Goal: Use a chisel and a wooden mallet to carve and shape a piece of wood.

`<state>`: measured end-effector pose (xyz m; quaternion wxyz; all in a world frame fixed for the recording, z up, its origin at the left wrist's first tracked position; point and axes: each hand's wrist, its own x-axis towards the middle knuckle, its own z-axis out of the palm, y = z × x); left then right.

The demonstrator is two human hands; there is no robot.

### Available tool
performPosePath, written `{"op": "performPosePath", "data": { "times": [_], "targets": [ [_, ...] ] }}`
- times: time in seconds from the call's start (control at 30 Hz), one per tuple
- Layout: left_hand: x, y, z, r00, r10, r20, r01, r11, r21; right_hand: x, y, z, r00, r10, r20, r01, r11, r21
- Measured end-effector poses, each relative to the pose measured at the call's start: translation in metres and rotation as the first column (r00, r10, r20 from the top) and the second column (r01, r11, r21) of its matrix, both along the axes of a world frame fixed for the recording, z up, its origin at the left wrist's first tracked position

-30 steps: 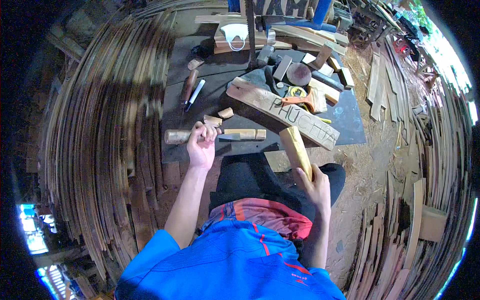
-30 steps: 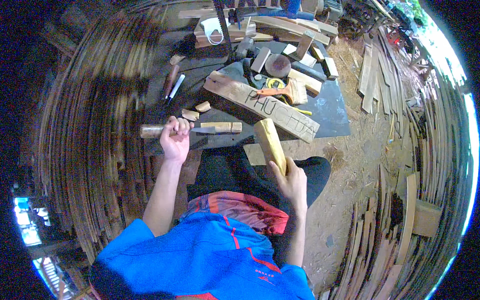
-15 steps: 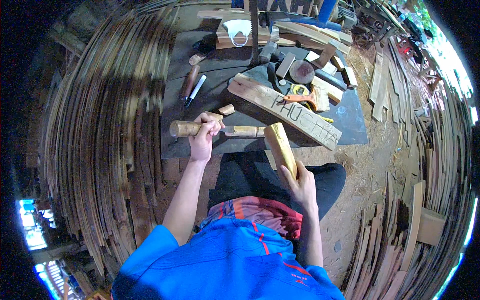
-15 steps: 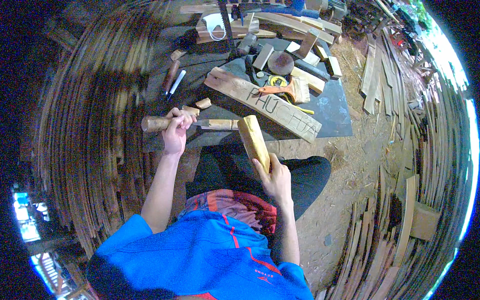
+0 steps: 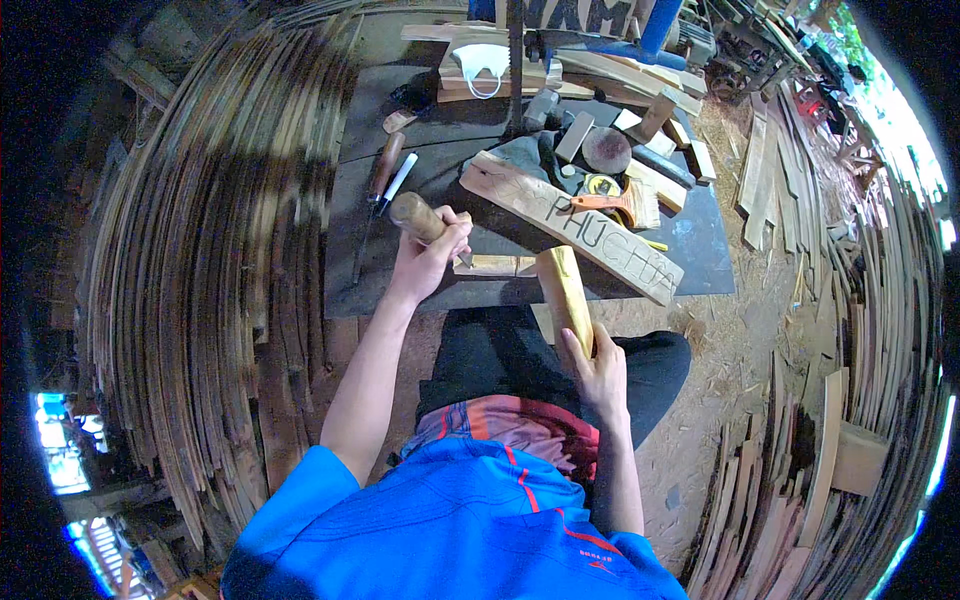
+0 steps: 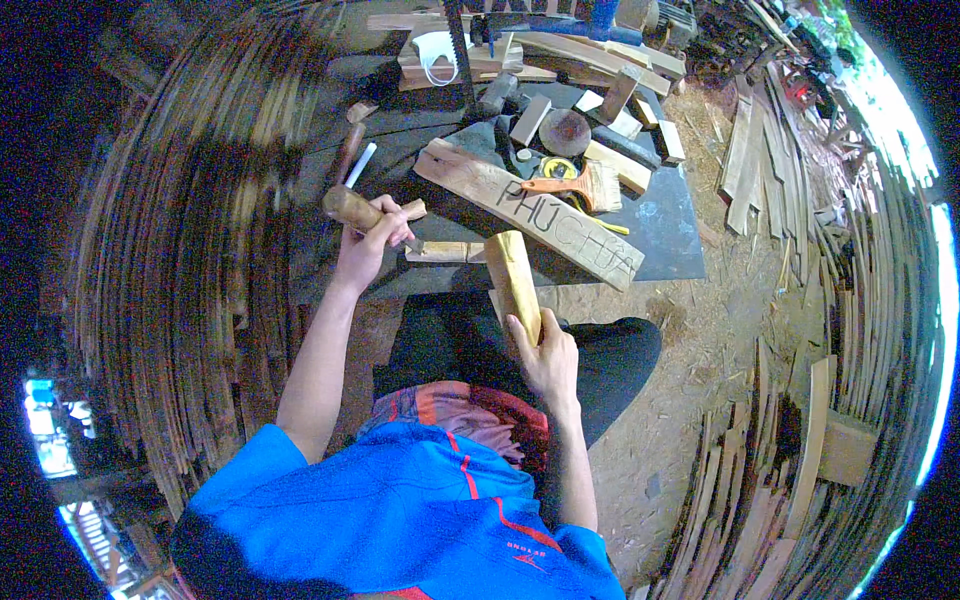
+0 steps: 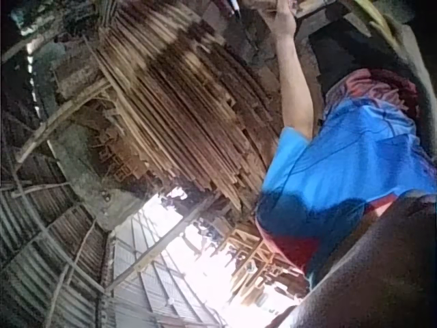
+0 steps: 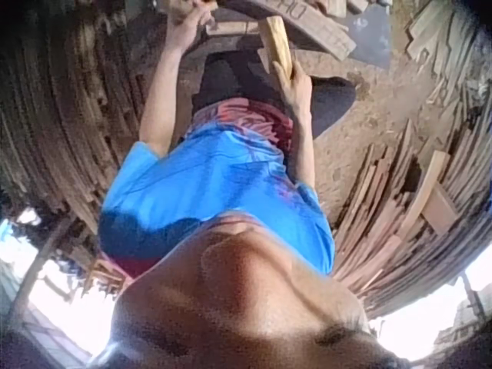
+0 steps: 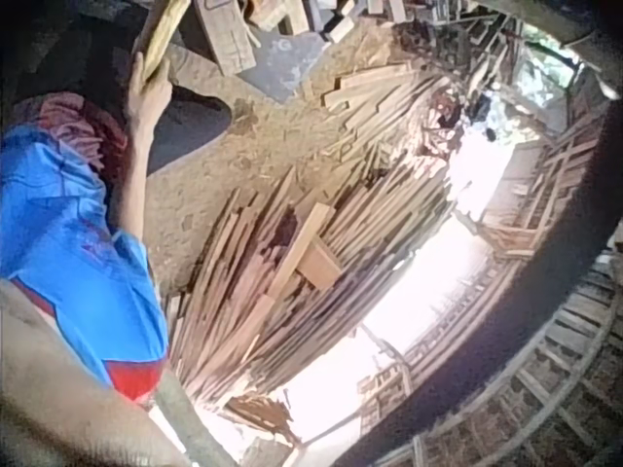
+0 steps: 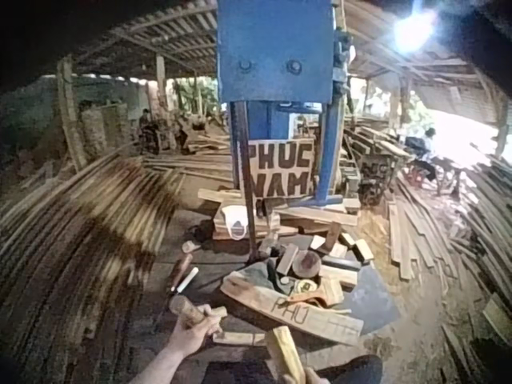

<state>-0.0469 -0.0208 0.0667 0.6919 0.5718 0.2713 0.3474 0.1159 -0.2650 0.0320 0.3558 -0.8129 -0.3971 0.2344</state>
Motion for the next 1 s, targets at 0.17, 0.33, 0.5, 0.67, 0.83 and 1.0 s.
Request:
{"op": "performPosePath", "data": {
  "times": [0.17,0.33,0.5,0.67,0.83,1.0],
  "targets": [
    [0.008,-0.013,0.004,0.995,0.038,-0.092,-0.029,0.995,0.092,-0.003,0.010,0.005,0.991,-0.084,0.100,0.077,0.995,0.063],
    [0.009,-0.007,-0.009,0.993,0.029,-0.113,-0.019,0.996,0.087,-0.005,0.020,0.014,0.959,0.013,0.283,-0.006,1.000,-0.028],
    [0.020,0.002,-0.009,0.987,0.004,-0.162,0.025,0.984,0.175,0.001,0.026,0.024,0.905,0.133,0.404,-0.045,0.975,-0.218],
    [0.028,0.008,-0.003,0.988,0.058,-0.144,-0.021,0.969,0.246,0.016,0.042,0.034,0.855,0.245,0.457,-0.151,0.961,-0.232],
    [0.031,-0.005,0.001,0.989,0.089,0.118,-0.118,0.956,0.269,0.024,0.054,0.049,0.845,0.262,0.466,-0.164,0.957,-0.241],
    [0.028,-0.022,-0.007,0.922,-0.140,0.361,0.067,0.976,0.208,0.025,0.056,0.047,0.860,0.238,0.451,-0.130,0.957,-0.258]
  ]
}}
